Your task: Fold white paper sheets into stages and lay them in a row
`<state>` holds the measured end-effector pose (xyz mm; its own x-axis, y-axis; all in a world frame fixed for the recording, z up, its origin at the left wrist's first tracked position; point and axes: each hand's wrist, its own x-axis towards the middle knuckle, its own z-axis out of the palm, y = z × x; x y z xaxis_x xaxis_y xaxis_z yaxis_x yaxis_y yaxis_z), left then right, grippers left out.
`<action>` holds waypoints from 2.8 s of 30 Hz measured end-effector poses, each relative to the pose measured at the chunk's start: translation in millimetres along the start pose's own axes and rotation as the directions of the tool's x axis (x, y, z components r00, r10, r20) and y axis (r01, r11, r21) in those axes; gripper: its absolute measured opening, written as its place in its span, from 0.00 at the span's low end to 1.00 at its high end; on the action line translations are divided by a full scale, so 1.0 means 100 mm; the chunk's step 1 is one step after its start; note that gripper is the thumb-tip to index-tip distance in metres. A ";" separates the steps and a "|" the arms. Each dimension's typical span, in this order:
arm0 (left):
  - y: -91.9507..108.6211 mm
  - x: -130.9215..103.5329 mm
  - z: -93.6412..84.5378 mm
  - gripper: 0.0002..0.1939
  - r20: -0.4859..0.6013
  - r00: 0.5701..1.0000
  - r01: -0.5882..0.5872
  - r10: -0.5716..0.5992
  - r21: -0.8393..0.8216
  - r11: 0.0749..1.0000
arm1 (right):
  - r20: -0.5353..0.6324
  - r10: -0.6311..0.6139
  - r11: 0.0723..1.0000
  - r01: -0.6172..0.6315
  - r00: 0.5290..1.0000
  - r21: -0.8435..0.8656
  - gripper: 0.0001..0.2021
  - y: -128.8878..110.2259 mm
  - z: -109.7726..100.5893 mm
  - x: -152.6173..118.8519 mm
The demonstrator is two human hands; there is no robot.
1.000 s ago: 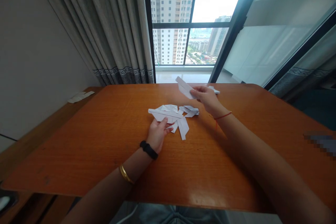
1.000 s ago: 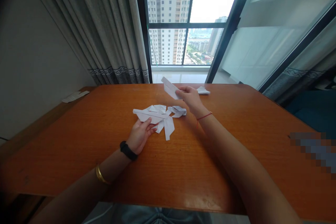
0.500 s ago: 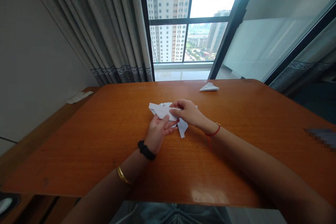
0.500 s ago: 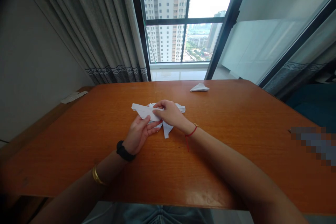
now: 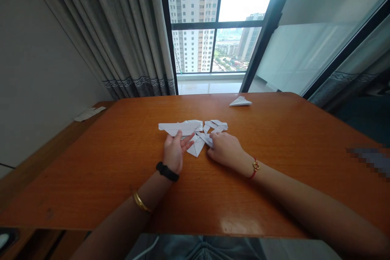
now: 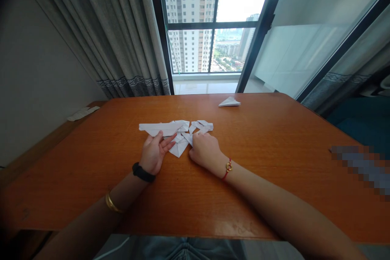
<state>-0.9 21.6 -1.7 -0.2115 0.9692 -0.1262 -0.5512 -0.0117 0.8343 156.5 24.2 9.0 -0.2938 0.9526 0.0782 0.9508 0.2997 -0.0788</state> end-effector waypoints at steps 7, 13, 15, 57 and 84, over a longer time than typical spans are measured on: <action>0.02 0.03 -0.02 0.09 -0.055 0.998 -0.027 0.030 0.054 0.998 | 0.017 0.020 0.978 -0.023 1.000 0.207 0.12 0.44 -0.43 0.13; -0.03 -0.11 0.05 0.15 0.239 0.962 0.094 -0.129 0.154 0.984 | -0.219 0.001 0.595 0.176 0.976 0.784 0.12 0.53 -0.64 0.17; -0.05 -0.17 0.07 0.19 0.356 0.913 0.141 -0.199 0.181 0.973 | -0.223 -0.039 0.573 0.205 0.974 0.793 0.11 0.39 -0.57 0.13; -0.12 -0.01 -0.14 0.20 0.464 0.886 -0.396 0.024 0.727 0.561 | -0.170 -0.229 0.866 0.280 0.958 0.415 0.10 0.60 -0.43 0.17; 0.10 -0.03 -0.07 0.16 0.656 0.752 -0.627 -0.070 0.677 -0.385 | 0.041 -0.397 0.916 0.394 0.917 0.072 0.08 0.35 -0.12 0.04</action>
<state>-11.2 16.4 3.2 0.4092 0.8906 0.1986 0.8914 -0.4367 0.1214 190.0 38.2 18.2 -0.6512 0.7563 0.0626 0.7483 0.6537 -0.1130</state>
